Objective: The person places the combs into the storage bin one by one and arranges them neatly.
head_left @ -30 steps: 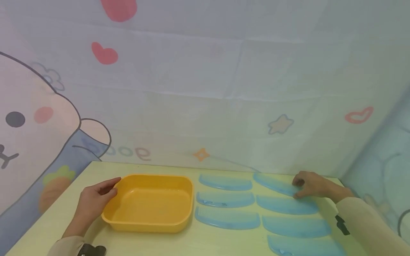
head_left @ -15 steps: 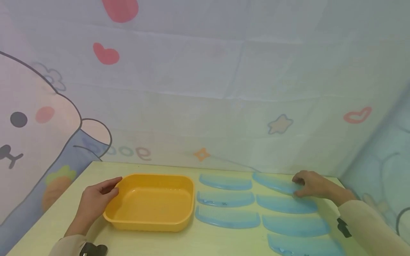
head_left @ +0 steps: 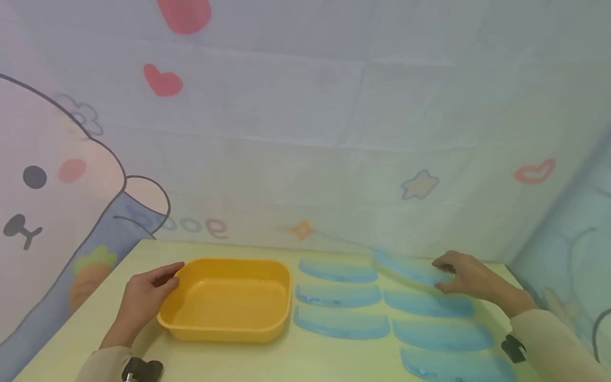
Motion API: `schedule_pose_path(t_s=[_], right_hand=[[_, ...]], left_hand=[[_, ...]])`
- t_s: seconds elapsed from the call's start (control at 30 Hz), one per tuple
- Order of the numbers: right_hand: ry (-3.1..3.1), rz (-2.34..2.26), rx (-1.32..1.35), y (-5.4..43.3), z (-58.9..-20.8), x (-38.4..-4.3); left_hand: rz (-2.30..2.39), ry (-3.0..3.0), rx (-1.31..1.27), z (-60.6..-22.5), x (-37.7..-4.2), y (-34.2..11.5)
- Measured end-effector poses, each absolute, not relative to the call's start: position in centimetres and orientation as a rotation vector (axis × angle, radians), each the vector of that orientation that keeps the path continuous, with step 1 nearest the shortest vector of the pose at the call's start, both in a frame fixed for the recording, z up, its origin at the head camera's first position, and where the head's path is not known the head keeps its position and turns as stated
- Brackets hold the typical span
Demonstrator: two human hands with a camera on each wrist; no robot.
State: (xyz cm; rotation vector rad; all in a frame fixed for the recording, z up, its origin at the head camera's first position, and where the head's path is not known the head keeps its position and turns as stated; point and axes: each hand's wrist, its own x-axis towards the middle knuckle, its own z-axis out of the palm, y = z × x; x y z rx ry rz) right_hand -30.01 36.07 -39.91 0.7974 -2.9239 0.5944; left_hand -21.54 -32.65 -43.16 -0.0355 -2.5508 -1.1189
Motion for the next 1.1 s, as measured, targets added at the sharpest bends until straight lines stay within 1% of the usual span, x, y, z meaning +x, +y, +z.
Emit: schedule_pose_path(t_s=[0.37,0.63,0.83,1.1], right_hand=[[-2.846,0.58,0.974,30.3,-38.1,-29.5],[-2.813,0.7,1.069,25.4,-37.0,-28.4],[-2.775,0.755,1.137,21.8,-36.6,-27.6],[-2.697,0.765,1.259,17.5,-36.4,-27.7]], left_hand=[[-1.119,-2.578,-0.011,-43.1,-21.2,-33.3],[-1.155,-2.589,0.009,-43.3,-21.1,-33.3],[-1.165,-2.592,0.002,-43.2,-21.1,-33.0],[-1.149,-2.602,0.009,-42.9,-20.8,-33.1]])
